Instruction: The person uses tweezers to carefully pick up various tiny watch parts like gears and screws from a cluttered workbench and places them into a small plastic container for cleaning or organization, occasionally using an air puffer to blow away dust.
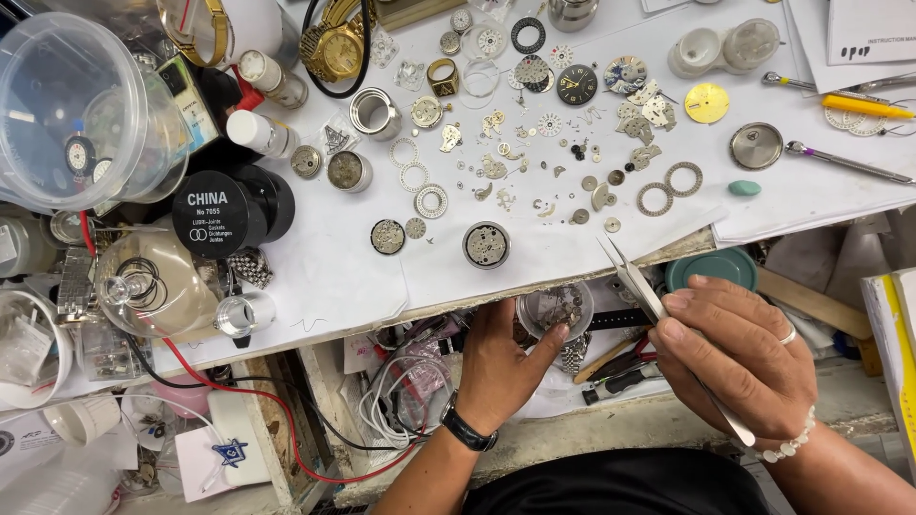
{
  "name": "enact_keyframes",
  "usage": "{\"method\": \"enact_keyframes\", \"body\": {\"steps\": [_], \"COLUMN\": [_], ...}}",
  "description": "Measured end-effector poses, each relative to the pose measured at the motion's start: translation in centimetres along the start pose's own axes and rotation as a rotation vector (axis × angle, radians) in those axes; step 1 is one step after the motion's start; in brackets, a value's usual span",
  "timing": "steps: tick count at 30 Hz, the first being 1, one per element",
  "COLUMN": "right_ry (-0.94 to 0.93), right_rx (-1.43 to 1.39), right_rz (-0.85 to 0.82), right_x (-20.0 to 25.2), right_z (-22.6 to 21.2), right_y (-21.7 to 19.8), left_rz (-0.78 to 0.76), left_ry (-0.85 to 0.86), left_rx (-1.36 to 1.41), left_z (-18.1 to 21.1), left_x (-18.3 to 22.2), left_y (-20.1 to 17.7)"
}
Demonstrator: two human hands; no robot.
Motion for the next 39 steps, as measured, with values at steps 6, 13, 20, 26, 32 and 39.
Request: {"method": "enact_keyframes", "body": {"steps": [6, 13, 20, 26, 32, 39], "right_ry": [0.27, 0.53, 0.536, 0.739, 0.685, 0.504], "right_rx": [-0.276, -0.558, -0.752, -0.732, -0.767, -0.828], "right_rz": [0.076, 0.01, -0.179, -0.214, -0.048, -0.09], "right_x": [1.2, 1.9, 1.4, 2.2, 1.1, -0.6], "right_z": [0.3, 0.1, 0.2, 0.6, 1.0, 0.4], "right_y": [-1.0, -0.1, 1.5, 1.0, -0.9, -0.9], "left_rz": [0.091, 0.272, 0.058, 0.261, 0.11, -0.318], "left_ry": [0.148, 0.558, 0.752, 0.876, 0.72, 0.51], "left_rx": [-0.07, -0.099, 0.052, -0.161, 0.075, 0.56], "left_z": [1.7, 8.9, 12.2, 11.9, 11.2, 10.2], "left_x": [1.5, 3.3, 3.6, 4.1, 3.1, 2.6], "left_y": [-0.3, -4.6, -6.6, -7.2, -7.3, -5.4]}}
Point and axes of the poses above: each hand's wrist, its own x-axis away from the middle knuckle, its own y-axis out of the palm, z = x × y, the point moved 7 cm from there along -x, towards the middle knuckle, and after that the axes turned 7 degrees about -z, right-handed, at the moved point
